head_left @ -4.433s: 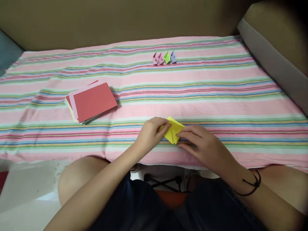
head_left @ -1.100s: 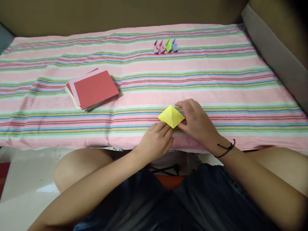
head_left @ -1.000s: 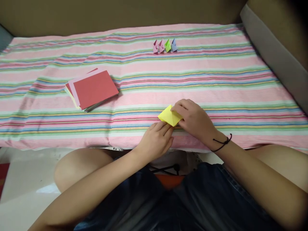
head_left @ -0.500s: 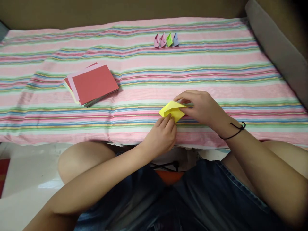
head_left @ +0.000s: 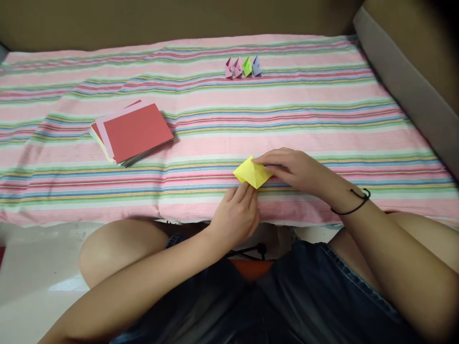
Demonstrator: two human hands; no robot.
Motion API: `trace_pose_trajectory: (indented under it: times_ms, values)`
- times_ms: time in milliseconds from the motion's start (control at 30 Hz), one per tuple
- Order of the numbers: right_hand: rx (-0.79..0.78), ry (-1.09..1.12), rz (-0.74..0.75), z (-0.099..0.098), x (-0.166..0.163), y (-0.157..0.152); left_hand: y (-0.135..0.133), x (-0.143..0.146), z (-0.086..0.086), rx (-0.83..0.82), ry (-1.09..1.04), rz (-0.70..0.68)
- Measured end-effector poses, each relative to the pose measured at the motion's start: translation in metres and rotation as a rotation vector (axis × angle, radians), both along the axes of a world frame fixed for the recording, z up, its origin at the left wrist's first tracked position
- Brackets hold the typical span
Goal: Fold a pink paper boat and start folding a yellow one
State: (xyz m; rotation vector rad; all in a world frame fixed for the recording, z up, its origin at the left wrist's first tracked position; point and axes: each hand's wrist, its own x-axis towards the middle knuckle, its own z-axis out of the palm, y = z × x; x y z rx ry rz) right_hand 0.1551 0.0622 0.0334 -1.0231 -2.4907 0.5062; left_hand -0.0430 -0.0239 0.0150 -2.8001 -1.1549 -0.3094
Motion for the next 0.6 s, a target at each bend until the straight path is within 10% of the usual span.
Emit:
trace_pose_trajectory:
  times_ms: [600]
  values:
    - [0.17,-0.045,-0.152,-0.019,-0.023,-0.034,-0.004,-0.001,0.001,-0.029,-0.021,0.046]
